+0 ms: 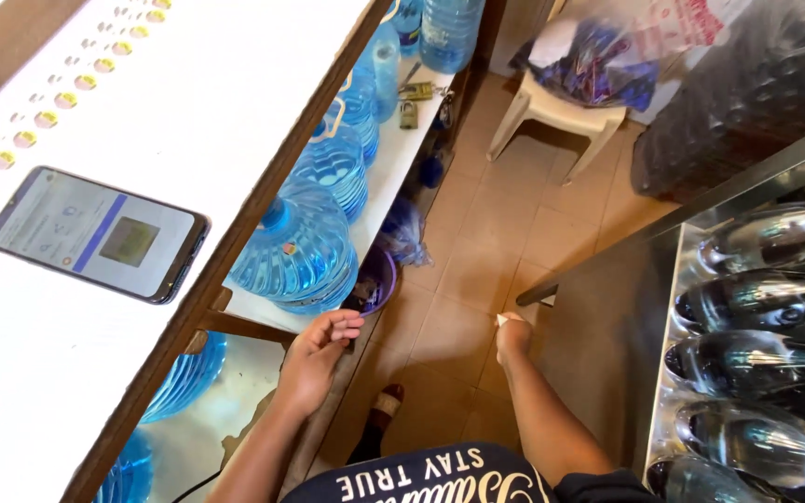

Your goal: Manually peeling small adhesive labels from a strip and applying them to the caps of dark glass bottles arranged in a rack.

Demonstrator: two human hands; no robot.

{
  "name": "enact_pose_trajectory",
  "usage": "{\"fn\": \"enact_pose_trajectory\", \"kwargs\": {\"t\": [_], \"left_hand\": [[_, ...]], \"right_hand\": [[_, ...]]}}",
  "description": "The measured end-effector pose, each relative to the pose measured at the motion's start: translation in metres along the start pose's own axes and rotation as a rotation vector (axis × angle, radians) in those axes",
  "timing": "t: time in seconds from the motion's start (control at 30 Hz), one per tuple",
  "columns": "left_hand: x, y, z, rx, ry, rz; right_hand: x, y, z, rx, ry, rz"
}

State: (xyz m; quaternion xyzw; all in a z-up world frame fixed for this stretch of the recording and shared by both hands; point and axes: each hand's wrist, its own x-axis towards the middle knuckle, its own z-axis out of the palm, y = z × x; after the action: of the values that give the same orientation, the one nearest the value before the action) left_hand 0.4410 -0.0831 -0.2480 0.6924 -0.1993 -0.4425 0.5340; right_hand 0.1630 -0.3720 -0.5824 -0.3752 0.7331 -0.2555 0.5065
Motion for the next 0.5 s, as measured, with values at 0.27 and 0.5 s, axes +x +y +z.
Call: {"fn": "enact_pose_trajectory", "kwargs": {"t": [0.27,0.5], "left_hand": [[0.031,-0.012,0.069,0.329,-0.234,-0.141],[0.018,-0.001,0.097,-0.377,-0.143,-0.076]], "right_hand": [[-0.182,-0.1,0.061,-0.164,-0.721,-0.317],[-0.292,-0.155,0.04,0.202,-0.782,-0.318]]}}
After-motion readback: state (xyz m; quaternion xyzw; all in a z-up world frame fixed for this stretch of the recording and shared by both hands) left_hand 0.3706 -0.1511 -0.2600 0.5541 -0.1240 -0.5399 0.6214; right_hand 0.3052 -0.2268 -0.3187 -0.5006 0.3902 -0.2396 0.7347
